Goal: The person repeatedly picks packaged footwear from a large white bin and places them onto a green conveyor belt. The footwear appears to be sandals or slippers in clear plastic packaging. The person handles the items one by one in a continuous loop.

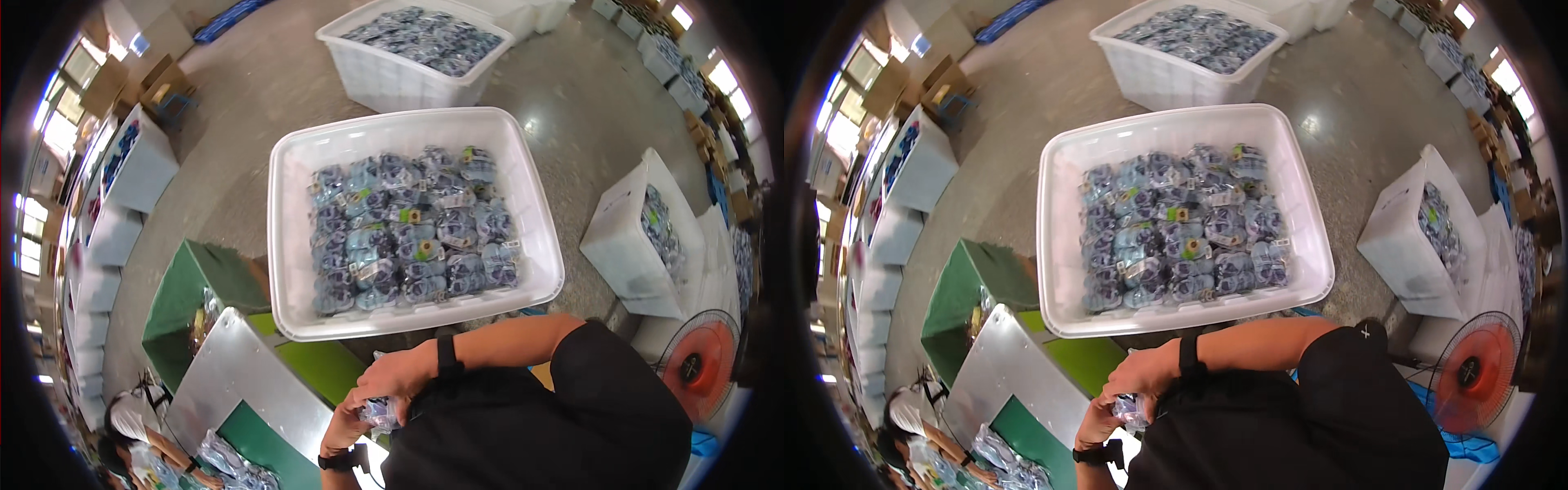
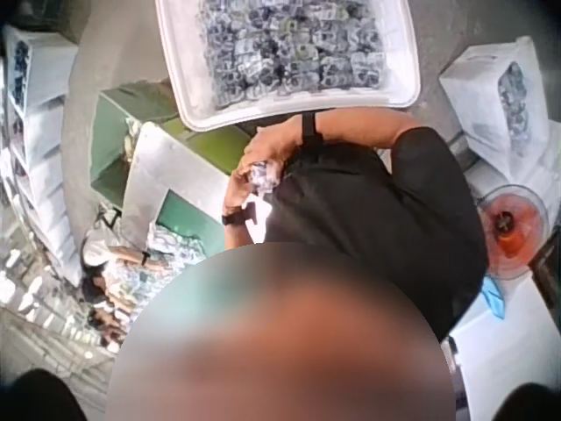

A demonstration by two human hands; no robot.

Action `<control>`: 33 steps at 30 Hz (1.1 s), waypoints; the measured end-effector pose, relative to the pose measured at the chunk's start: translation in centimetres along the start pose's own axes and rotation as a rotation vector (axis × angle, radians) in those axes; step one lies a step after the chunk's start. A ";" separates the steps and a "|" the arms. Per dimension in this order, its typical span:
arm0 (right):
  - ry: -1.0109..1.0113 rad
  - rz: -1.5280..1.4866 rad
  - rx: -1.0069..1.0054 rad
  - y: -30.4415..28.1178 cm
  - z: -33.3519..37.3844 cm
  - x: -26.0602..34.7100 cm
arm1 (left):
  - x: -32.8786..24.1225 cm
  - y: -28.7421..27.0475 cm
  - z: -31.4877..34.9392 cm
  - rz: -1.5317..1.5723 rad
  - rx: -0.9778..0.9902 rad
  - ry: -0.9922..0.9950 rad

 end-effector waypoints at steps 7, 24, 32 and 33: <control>0.091 0.124 -0.122 -3.0 8.9 -3.8 | -2.3 4.1 -8.1 -0.251 -0.068 -0.099; 0.842 0.827 -0.398 -3.2 40.7 -22.5 | 1.7 0.2 -6.2 -0.594 -0.735 -0.109; 1.514 0.382 0.025 5.1 53.4 -27.8 | 7.7 -3.2 1.6 -0.427 -0.861 -0.178; 1.499 0.324 -0.065 5.1 52.6 -28.0 | 8.0 -3.5 2.3 -0.405 -0.869 -0.168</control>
Point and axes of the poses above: each hand's wrist, its own z-axis away from the middle knuckle, its own y-axis out of the palm, x = y × z, the point moved 8 cm from there along -z, towards the middle knuckle, and after that the axes turned 3 degrees about z, right-handed, at the moved point
